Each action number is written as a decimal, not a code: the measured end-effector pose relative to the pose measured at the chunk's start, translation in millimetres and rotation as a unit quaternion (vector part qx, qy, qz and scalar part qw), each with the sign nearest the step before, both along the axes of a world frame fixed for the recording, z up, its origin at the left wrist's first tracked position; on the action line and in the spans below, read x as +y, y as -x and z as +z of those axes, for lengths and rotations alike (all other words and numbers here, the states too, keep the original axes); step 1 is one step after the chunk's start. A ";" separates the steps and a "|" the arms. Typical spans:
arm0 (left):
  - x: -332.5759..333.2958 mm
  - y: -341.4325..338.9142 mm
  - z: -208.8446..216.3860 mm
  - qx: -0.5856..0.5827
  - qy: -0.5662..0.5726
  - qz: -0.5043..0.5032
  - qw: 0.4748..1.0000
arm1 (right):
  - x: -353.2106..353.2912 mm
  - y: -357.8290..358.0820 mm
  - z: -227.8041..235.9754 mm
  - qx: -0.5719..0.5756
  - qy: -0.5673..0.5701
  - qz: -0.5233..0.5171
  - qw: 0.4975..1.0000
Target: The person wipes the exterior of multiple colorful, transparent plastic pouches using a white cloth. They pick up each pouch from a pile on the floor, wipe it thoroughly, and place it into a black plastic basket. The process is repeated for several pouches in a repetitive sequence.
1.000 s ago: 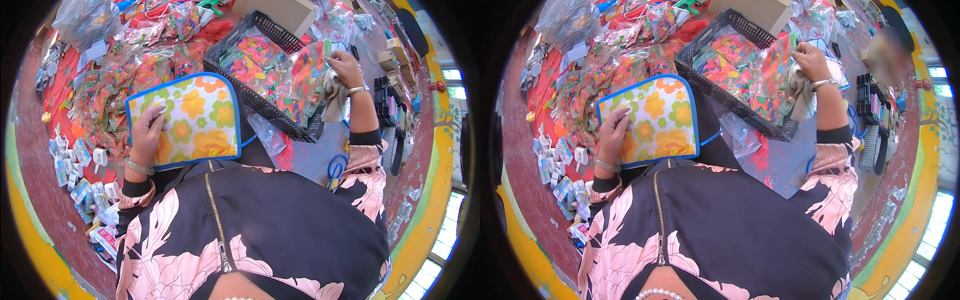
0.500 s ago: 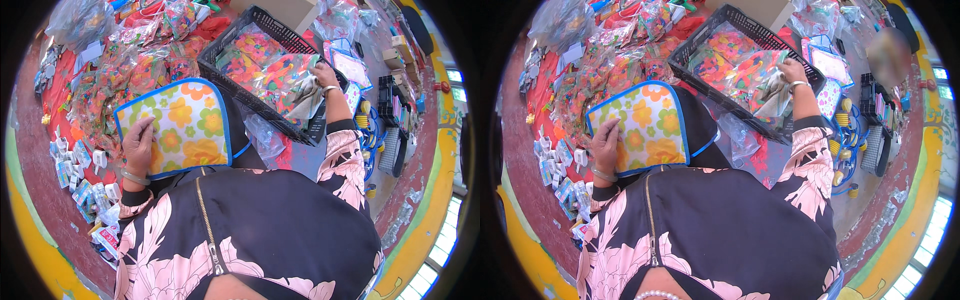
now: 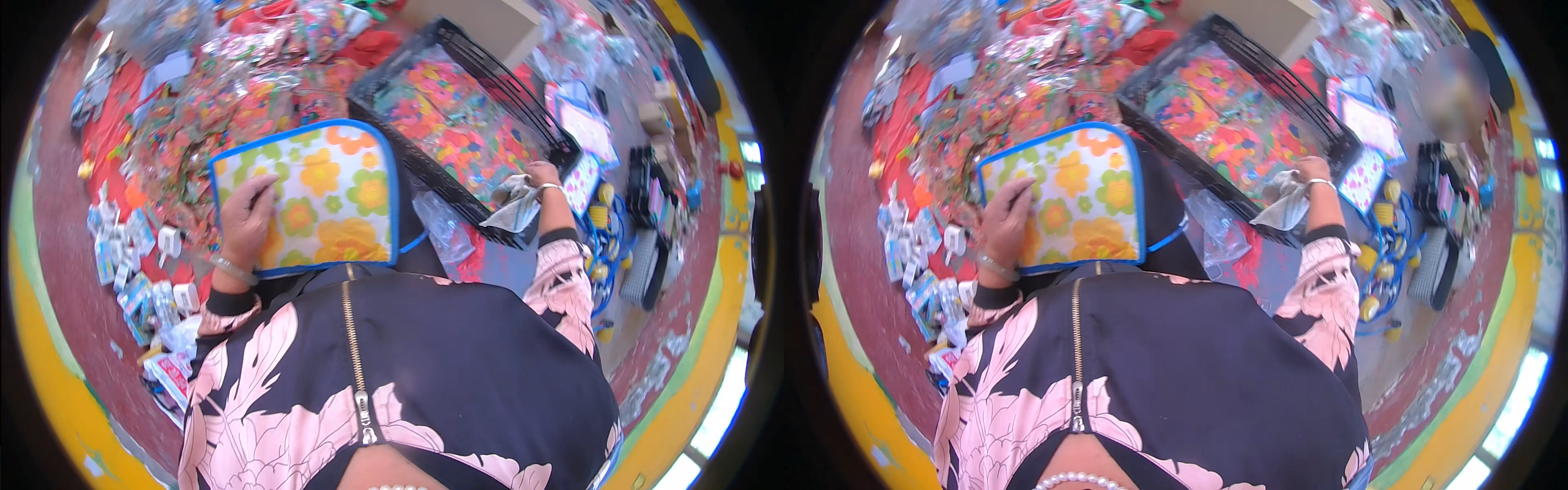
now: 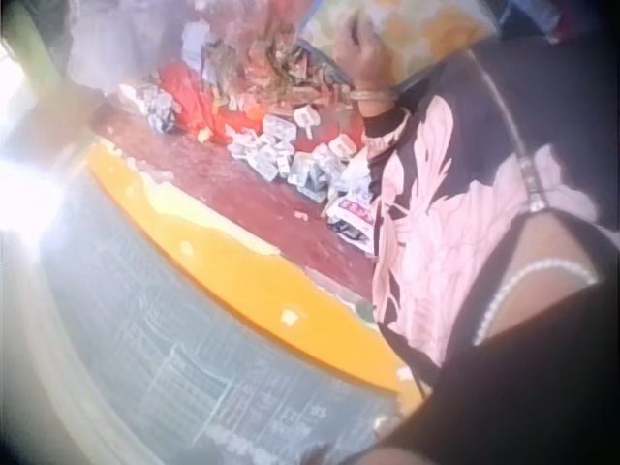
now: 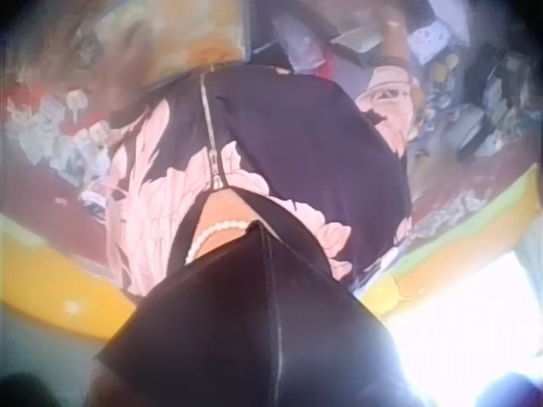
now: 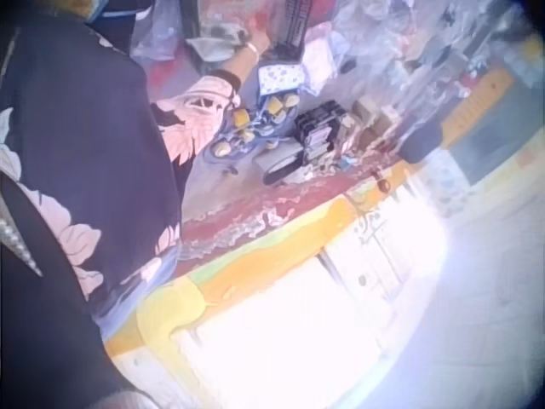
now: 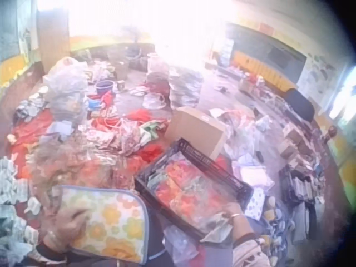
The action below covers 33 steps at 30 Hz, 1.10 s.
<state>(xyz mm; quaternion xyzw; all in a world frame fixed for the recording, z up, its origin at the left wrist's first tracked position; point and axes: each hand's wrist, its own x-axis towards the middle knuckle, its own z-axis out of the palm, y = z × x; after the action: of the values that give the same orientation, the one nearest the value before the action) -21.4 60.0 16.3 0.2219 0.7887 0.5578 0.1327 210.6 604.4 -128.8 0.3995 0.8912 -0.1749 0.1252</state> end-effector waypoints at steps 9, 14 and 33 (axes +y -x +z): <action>-9.9 3.1 -5.2 -0.016 -0.044 0.004 0.999 | -234.5 141.8 254.1 0.521 0.170 0.061 0.834; -16.3 5.2 -2.1 -0.084 -0.131 -0.019 0.988 | -340.5 153.1 250.8 0.513 0.021 0.444 0.734; -260.1 87.2 -302.0 -0.360 -0.355 0.490 0.710 | -364.5 162.5 176.1 0.324 -0.077 0.519 0.787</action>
<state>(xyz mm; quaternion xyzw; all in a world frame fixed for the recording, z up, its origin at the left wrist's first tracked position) -108.6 -200.0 -285.7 -0.3826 0.4227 0.8211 0.0255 48.1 240.0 47.3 -0.1947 0.9630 -0.1336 -0.1302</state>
